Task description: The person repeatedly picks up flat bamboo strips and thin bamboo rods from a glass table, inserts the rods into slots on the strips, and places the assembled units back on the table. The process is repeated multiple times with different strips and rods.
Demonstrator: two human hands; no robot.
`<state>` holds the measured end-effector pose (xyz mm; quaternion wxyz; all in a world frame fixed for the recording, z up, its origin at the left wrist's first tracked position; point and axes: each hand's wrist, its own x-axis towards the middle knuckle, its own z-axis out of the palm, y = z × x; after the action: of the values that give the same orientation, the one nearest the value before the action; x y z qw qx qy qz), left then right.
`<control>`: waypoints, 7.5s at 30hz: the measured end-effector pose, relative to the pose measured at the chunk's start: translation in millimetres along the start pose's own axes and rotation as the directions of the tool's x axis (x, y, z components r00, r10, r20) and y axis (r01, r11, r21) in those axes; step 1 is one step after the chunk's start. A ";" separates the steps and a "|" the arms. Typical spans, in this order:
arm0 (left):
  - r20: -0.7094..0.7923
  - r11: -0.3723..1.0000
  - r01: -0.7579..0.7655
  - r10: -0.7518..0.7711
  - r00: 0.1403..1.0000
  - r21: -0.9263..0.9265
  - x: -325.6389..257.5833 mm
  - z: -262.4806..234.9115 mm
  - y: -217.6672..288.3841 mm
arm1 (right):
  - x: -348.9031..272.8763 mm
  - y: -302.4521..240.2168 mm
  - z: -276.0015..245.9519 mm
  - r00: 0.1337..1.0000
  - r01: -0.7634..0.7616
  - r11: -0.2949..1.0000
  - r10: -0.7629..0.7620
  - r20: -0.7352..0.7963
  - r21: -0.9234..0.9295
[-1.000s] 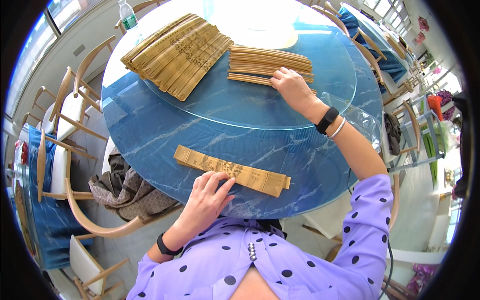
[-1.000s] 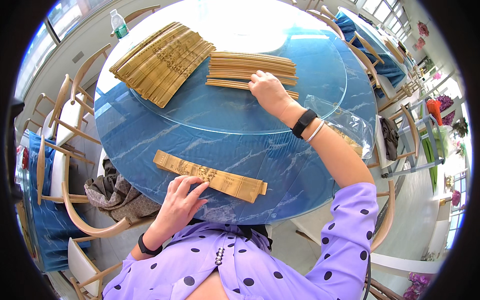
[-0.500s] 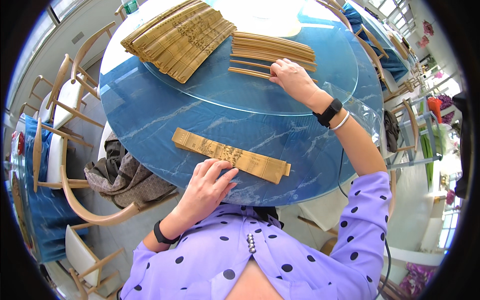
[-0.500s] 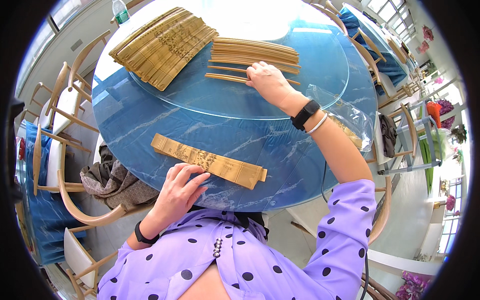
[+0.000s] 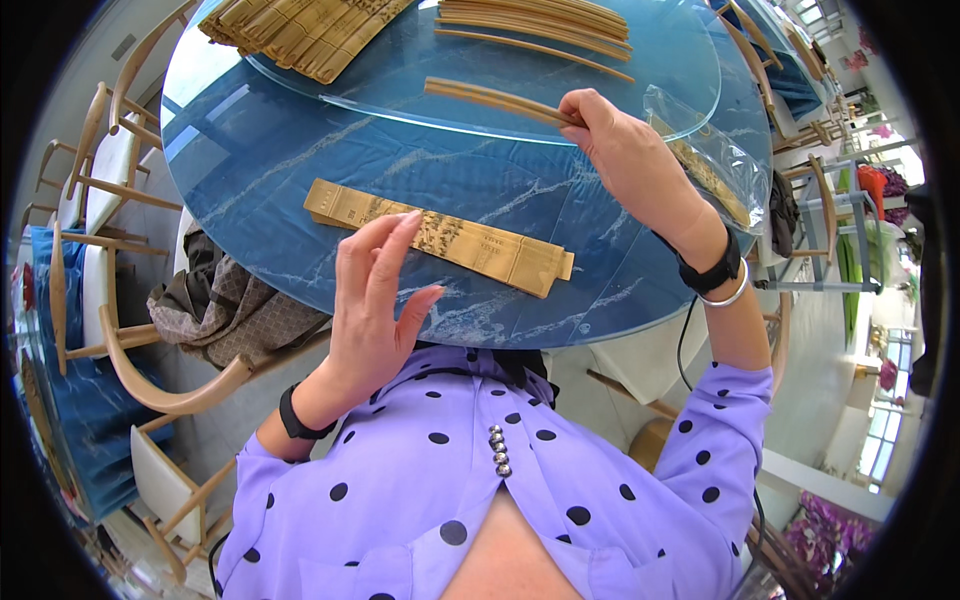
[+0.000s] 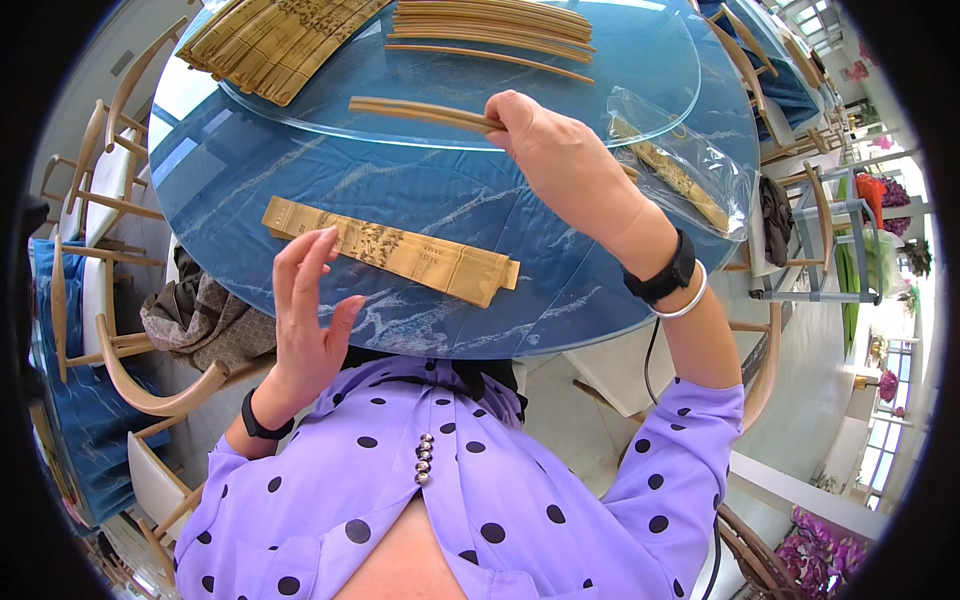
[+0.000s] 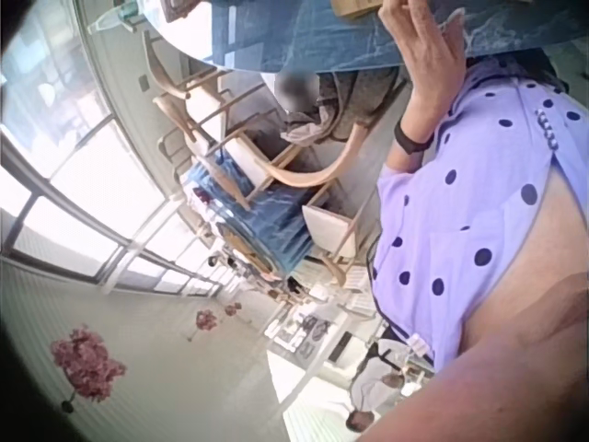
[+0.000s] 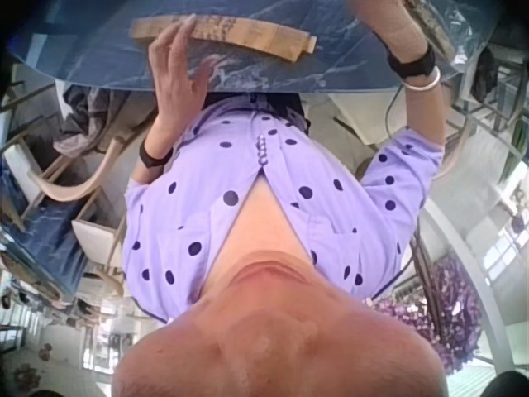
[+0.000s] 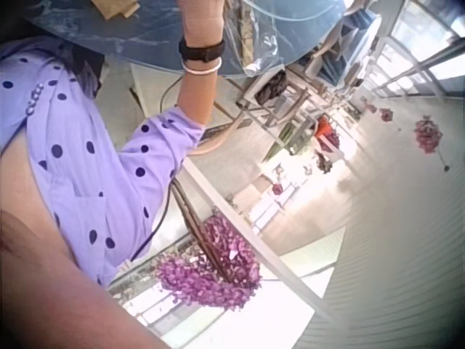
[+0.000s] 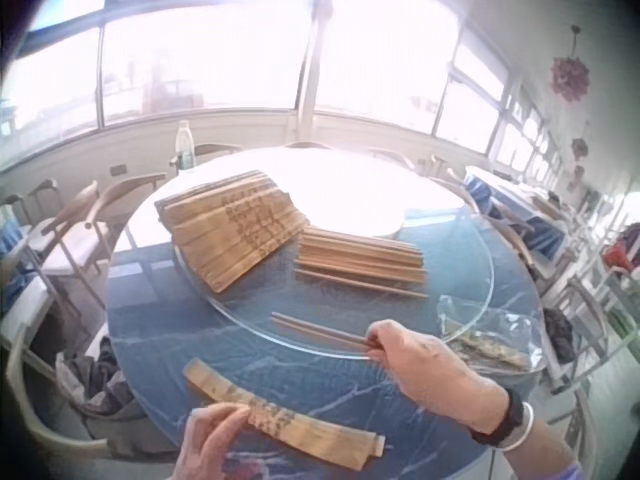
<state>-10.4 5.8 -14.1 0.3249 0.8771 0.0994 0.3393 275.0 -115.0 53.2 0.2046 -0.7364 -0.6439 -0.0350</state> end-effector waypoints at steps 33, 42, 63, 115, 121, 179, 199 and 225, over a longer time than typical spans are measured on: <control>0.563 0.826 -0.540 0.372 0.738 0.160 67.2 25.9 -7.4 | -136.4 -76.8 20.2 0.732 -0.594 0.293 0.583 0.352 0.749; 0.493 0.854 -0.481 0.338 0.802 0.197 56.8 9.0 7.0 | -115.0 -71.6 23.7 0.781 -0.527 0.160 0.480 0.400 0.835; 0.553 0.874 -0.474 0.345 0.759 0.104 30.4 17.6 14.7 | -93.5 -98.5 34.6 0.766 -0.564 -0.059 0.335 0.548 0.824; 0.440 0.940 -0.338 0.320 0.839 -0.039 38.9 14.8 0.3 | -123.1 -88.0 -12.1 0.999 -0.028 0.964 0.018 -0.041 -0.265; 0.489 0.972 -0.194 0.235 0.840 -0.134 47.0 7.8 2.8 | -123.6 -90.2 -9.9 0.999 -0.010 0.962 -0.002 -0.045 -0.272; -0.032 0.479 0.294 -0.561 0.827 -0.827 16.1 -3.9 1.6 | -124.6 -118.9 34.5 0.947 -0.143 0.978 0.179 -0.266 0.151; -0.086 0.499 0.230 -0.532 0.842 -0.835 9.2 3.4 0.9 | -128.0 -123.4 39.1 0.953 -0.137 0.975 0.179 -0.246 0.178; -0.317 0.575 0.101 -0.580 0.751 -0.812 11.6 -7.0 -13.2 | -105.6 -132.9 37.1 0.972 -0.054 0.975 0.100 -0.211 0.215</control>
<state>-5.7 24.0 -12.4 0.6758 0.4835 0.2148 0.5133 121.4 -189.2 20.1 0.3519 -0.7271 -0.5881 -0.0409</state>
